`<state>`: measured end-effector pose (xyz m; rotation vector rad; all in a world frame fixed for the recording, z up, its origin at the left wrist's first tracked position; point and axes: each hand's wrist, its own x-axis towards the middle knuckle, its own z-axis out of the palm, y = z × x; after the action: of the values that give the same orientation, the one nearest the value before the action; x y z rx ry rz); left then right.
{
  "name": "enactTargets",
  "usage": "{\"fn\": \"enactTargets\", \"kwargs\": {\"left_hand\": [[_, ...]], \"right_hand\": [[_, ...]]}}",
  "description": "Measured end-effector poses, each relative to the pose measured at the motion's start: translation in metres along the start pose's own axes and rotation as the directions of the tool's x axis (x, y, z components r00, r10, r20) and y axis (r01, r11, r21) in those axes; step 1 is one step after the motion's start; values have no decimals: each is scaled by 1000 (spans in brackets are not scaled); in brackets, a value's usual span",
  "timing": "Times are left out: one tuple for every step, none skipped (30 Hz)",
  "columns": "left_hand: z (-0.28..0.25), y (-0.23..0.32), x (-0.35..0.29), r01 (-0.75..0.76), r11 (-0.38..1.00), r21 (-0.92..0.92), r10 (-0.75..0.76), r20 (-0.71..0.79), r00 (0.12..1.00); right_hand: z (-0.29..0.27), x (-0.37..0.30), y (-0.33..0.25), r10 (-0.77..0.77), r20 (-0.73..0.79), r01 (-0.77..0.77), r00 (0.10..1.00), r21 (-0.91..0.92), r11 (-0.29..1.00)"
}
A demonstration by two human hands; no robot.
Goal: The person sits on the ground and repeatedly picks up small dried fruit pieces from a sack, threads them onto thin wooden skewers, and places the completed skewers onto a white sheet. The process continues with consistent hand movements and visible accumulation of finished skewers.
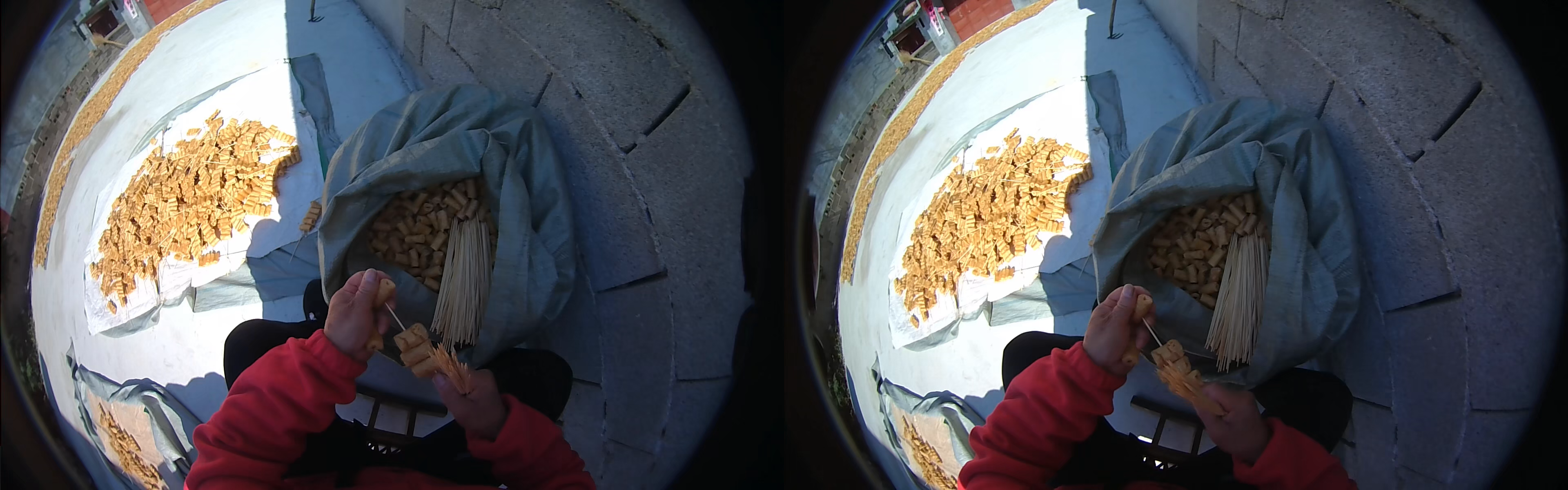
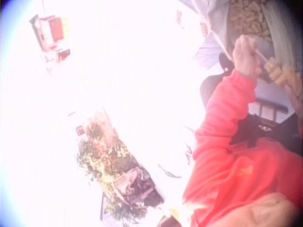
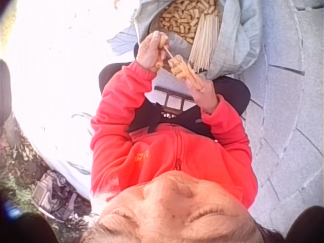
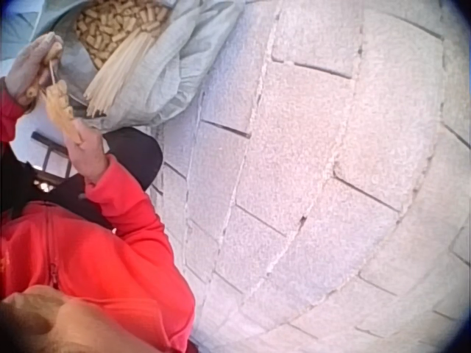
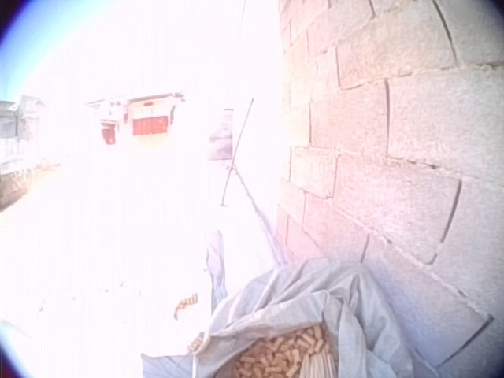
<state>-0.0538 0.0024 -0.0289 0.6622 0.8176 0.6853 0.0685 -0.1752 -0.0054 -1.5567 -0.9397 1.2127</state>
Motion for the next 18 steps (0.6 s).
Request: {"fn": "enactTargets", "kwargs": {"left_hand": [[1, -1, -1, -17, 999, 39, 17, -13, 1000], [2, -1, -2, -32, 996, 79, 35, -26, 999], [3, -1, -4, -64, 988, 144, 68, -26, 997], [5, -1, -5, -95, 974, 208, 102, -23, 995], [6, -2, -6, -125, 955, 271, 135, -18, 991], [4, -8, -6, -215, 920, 327, 231, -12, 973], [2, -19, -4, -299, 875, 381, 324, -1, 946], [0, -28, -2, -379, 818, 433, 413, 15, 910], [9, -21, -10, -378, 780, 499, 418, 34, 908], [10, -24, -9, -398, 782, 479, 434, 40, 900], [9, -27, -7, -419, 783, 459, 450, 46, 892], [14, -24, -7, -440, 785, 436, 463, 57, 884], [17, -18, -9, -322, 866, 382, 337, 29, 941], [18, -8, -12, -194, 926, 324, 203, 9, 979], [18, 2, -14, -61, 962, 265, 65, -6, 998], [15, 5, -14, 0, 962, 274, -3, 10, 1000], [11, 7, -12, 62, 957, 285, -72, 26, 997], [8, 8, -12, 123, 948, 295, -141, 41, 989]], "right_hand": [[-1, 0, -1, 16, 2, -16, 1000, 0, 1000], [-1, 0, -2, 31, 5, -31, 1000, 0, 1000], [-1, 0, -1, 25, -1, -25, 1000, -1, 1000], [-2, 0, 0, 19, -7, -19, 1000, -2, 1000], [-2, -1, 1, 13, -14, -13, 1000, -2, 1000], [0, -1, 0, -3, -32, 3, 999, -8, 1000], [4, 0, -2, -18, -48, 17, 999, -13, 1000], [7, 0, -3, -33, -65, 31, 997, -19, 999], [8, 1, -3, -53, -73, 50, 996, -33, 998], [9, 2, -2, -73, -81, 70, 994, -46, 997], [10, 2, 0, -94, -88, 89, 992, -60, 994], [8, 1, 2, -66, -96, 63, 993, -39, 997], [6, 0, 6, -38, -103, 37, 994, -19, 999], [4, -1, 7, -11, -109, 11, 994, 2, 1000], [4, -1, 7, 2, -116, 1, 993, 26, 1000], [4, -1, 7, 15, -124, -9, 992, 50, 999], [4, 0, 6, 29, -132, -19, 991, 74, 997], [6, 1, 3, 7, -152, 6, 988, 81, 997]]}}
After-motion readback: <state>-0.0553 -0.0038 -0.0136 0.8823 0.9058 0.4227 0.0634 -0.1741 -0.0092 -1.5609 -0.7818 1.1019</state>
